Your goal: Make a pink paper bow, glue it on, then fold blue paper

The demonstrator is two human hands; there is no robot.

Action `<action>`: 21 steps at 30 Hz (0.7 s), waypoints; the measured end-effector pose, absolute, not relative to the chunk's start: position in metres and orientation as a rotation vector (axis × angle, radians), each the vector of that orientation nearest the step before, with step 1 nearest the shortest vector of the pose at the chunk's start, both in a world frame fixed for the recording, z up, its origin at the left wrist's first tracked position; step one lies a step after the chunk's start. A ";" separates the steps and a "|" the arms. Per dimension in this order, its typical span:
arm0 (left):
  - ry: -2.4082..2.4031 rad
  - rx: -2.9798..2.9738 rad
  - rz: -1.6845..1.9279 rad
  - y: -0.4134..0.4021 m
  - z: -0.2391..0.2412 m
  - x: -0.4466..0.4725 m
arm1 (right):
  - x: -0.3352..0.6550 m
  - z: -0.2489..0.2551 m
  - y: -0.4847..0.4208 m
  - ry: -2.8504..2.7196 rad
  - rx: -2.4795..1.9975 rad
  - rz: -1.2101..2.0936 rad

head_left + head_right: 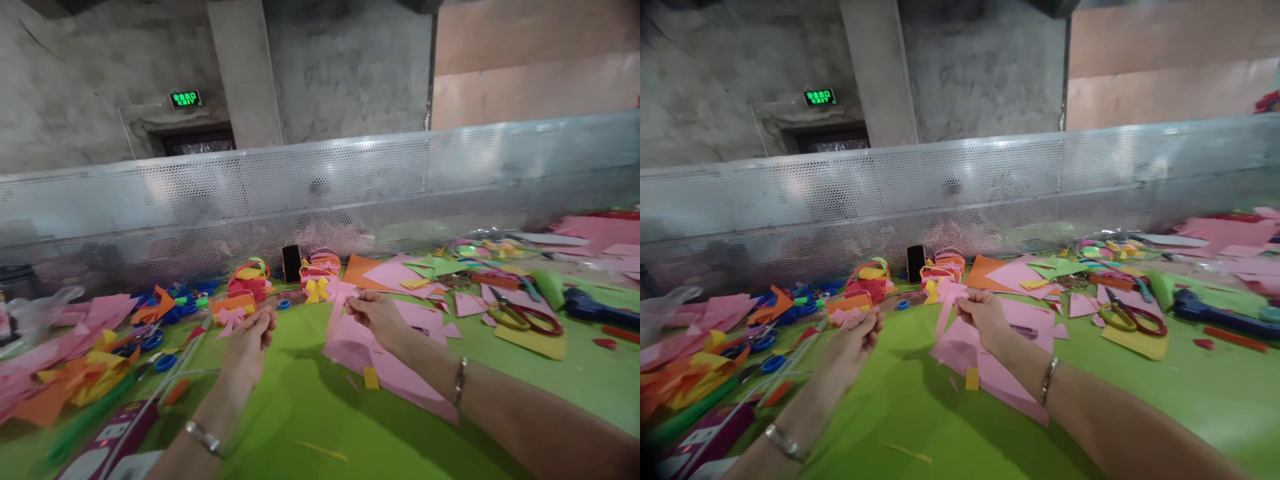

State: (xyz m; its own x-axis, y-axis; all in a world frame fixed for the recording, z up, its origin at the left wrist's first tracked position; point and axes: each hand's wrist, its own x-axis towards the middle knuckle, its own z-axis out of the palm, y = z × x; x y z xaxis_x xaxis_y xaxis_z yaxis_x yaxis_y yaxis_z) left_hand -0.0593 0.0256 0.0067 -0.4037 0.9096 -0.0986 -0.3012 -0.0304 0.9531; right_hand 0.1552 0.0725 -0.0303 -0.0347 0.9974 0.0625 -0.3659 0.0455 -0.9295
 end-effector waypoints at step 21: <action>1.274 1.034 1.052 0.015 -0.004 -0.044 | 0.178 0.046 0.038 -1.446 -0.551 1.172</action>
